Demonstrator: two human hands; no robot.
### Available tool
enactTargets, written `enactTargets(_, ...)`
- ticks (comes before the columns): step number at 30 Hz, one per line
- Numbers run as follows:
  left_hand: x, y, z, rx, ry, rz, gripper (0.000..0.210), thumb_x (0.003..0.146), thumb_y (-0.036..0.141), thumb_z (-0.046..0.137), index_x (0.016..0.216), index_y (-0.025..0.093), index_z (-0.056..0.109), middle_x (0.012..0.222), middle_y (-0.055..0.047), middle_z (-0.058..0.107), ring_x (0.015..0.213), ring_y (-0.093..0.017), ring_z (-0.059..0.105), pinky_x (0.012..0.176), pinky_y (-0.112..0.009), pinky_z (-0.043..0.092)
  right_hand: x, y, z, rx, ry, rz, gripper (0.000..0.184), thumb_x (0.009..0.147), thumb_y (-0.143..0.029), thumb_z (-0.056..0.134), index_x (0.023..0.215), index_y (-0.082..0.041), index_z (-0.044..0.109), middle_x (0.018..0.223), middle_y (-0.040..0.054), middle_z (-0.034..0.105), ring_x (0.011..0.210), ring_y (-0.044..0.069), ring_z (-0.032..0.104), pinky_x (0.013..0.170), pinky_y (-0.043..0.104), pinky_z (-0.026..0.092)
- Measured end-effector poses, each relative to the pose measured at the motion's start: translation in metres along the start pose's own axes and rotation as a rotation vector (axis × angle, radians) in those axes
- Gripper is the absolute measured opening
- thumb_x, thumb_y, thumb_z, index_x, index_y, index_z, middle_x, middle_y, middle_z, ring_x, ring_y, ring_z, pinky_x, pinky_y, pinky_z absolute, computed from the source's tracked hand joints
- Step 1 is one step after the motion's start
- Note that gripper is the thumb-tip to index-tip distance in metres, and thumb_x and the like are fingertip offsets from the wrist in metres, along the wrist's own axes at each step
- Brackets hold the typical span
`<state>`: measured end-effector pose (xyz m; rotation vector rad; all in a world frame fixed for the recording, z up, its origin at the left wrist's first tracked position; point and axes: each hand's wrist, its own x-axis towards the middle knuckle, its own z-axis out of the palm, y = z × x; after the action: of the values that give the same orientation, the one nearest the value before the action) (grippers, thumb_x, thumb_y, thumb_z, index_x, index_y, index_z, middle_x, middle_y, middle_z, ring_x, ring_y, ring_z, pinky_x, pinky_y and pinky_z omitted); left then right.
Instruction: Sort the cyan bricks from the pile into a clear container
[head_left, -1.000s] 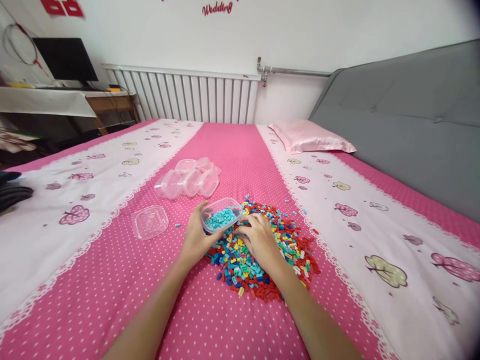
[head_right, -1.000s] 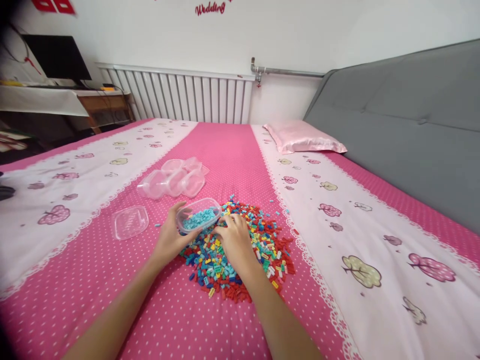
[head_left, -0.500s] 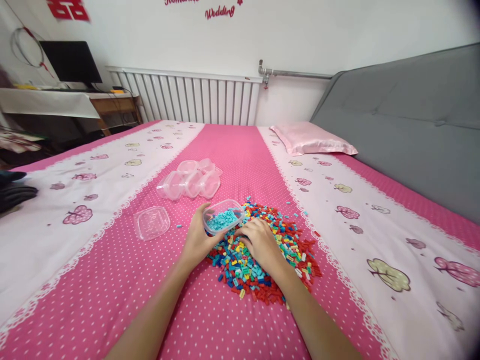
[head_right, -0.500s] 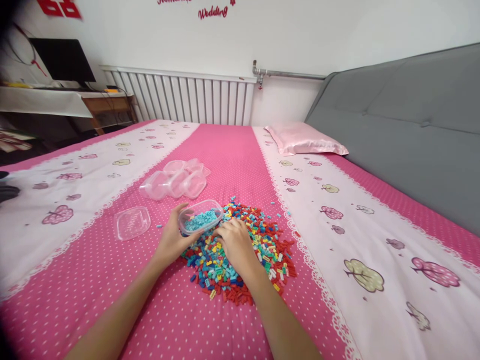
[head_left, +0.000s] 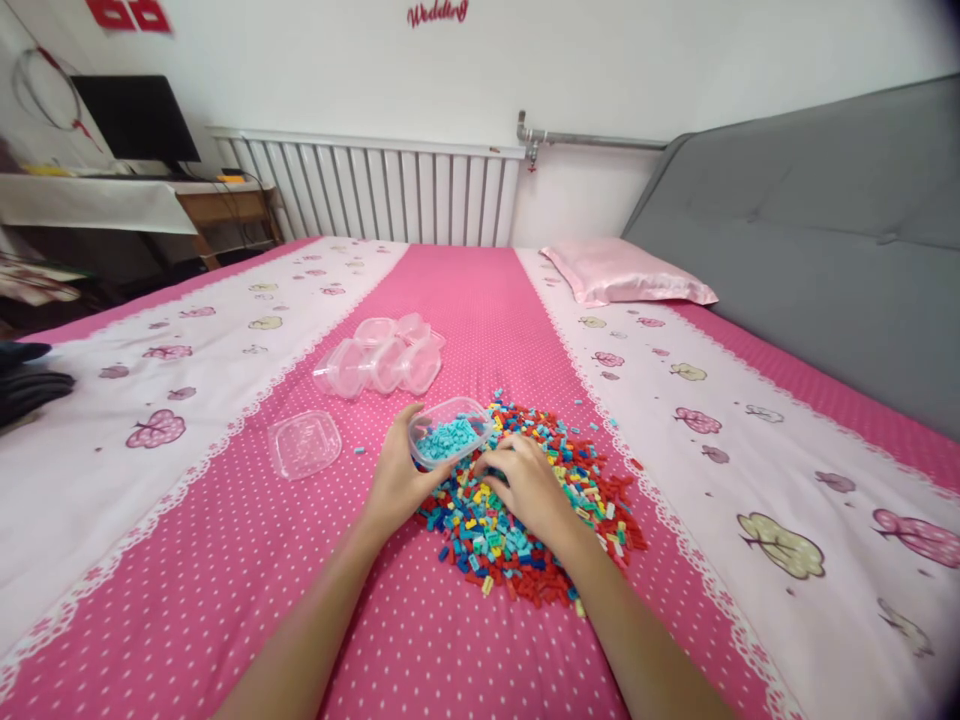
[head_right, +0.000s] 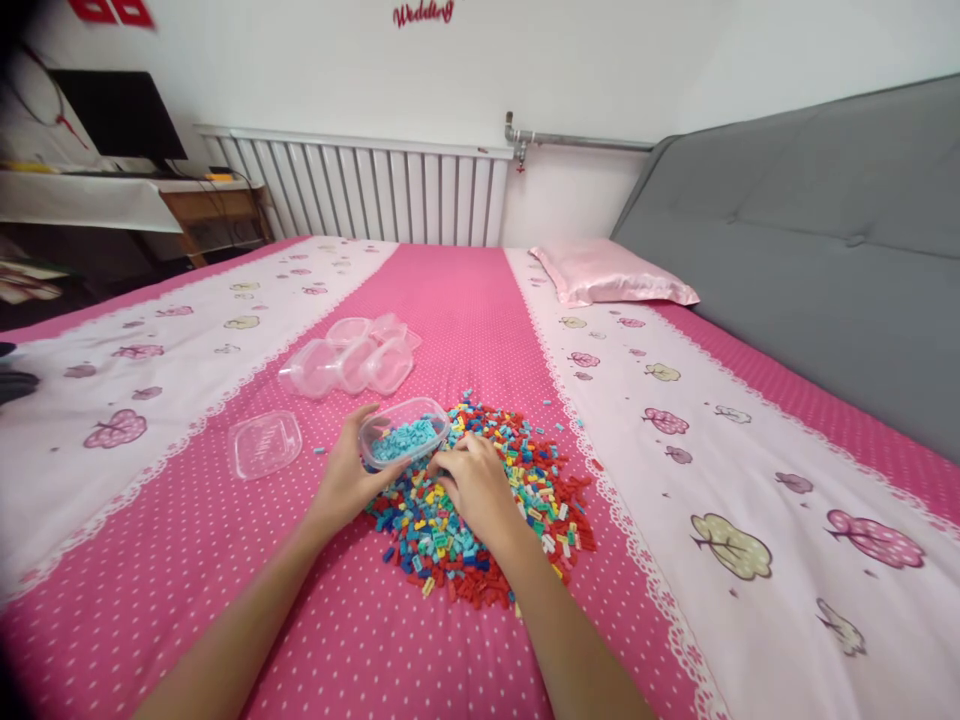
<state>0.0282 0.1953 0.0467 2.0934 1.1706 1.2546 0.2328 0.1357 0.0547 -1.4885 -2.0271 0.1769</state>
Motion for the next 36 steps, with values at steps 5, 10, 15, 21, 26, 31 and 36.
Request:
enactTargets(5, 0.001, 0.000, 0.000, 0.009, 0.011, 0.014, 0.075, 0.077, 0.040, 0.077, 0.138, 0.021, 0.038, 0.121, -0.010, 0.058, 0.109, -0.028, 0.060, 0.098, -0.045, 0.049, 0.001, -0.003, -0.001, 0.016, 0.000, -0.058, 0.016, 0.081, -0.013, 0.076, 0.089, -0.026, 0.073, 0.090, 0.0030, 0.067, 0.096, 0.023, 0.057, 0.093, 0.038, 0.045)
enactTargets(10, 0.002, -0.001, 0.000, -0.009, -0.021, 0.035, 0.076, 0.076, 0.039, 0.078, 0.138, 0.021, 0.038, 0.122, -0.010, 0.058, 0.110, -0.028, 0.061, 0.099, -0.046, 0.049, 0.003, -0.001, -0.011, 0.237, 0.101, -0.090, 0.010, 0.088, -0.014, 0.067, 0.091, -0.023, 0.069, 0.094, 0.0024, 0.071, 0.094, 0.021, 0.063, 0.090, 0.036, 0.048)
enactTargets(15, -0.001, 0.002, 0.004, -0.025, -0.055, 0.042, 0.080, 0.075, 0.042, 0.080, 0.139, 0.022, 0.037, 0.123, -0.010, 0.059, 0.114, -0.030, 0.060, 0.101, -0.049, 0.048, 0.005, -0.003, -0.017, 0.363, 0.312, -0.086, 0.003, 0.091, -0.021, 0.066, 0.093, -0.022, 0.067, 0.088, 0.0018, 0.070, 0.081, 0.018, 0.065, 0.080, 0.031, 0.050)
enactTargets(21, -0.010, 0.011, 0.011, -0.056, -0.209, 0.152, 0.078, 0.077, 0.040, 0.080, 0.140, 0.024, 0.036, 0.134, -0.013, 0.055, 0.124, -0.033, 0.057, 0.105, -0.051, 0.046, 0.008, -0.014, -0.021, 0.279, 0.322, -0.045, 0.007, 0.089, -0.017, 0.068, 0.091, -0.023, 0.068, 0.090, 0.0009, 0.072, 0.083, 0.018, 0.066, 0.084, 0.030, 0.049)
enactTargets(26, -0.014, 0.019, 0.017, -0.104, -0.313, 0.201, 0.083, 0.075, 0.041, 0.084, 0.141, 0.026, 0.037, 0.140, -0.013, 0.052, 0.130, -0.034, 0.052, 0.109, -0.051, 0.044, 0.010, -0.027, -0.022, 0.016, 0.112, 0.049, 0.012, 0.088, -0.015, 0.070, 0.095, -0.024, 0.070, 0.090, 0.0015, 0.073, 0.089, 0.020, 0.066, 0.082, 0.030, 0.046)
enactTargets(31, -0.014, 0.022, 0.019, -0.103, -0.363, 0.225, 0.085, 0.076, 0.036, 0.084, 0.143, 0.025, 0.033, 0.141, -0.014, 0.050, 0.131, -0.034, 0.051, 0.111, -0.051, 0.041, 0.008, -0.032, -0.020, -0.181, 0.008, 0.094, 0.014, 0.087, -0.016, 0.070, 0.098, -0.024, 0.070, 0.093, 0.0036, 0.073, 0.092, 0.021, 0.066, 0.081, 0.030, 0.043)
enactTargets(36, -0.016, 0.025, 0.019, -0.102, -0.382, 0.227, 0.088, 0.075, 0.036, 0.085, 0.144, 0.026, 0.031, 0.141, -0.013, 0.050, 0.130, -0.033, 0.051, 0.111, -0.049, 0.042, 0.009, -0.037, -0.022, -0.263, -0.020, 0.123, 0.013, 0.087, -0.017, 0.070, 0.098, -0.024, 0.069, 0.089, 0.0035, 0.073, 0.088, 0.021, 0.066, 0.076, 0.029, 0.041)
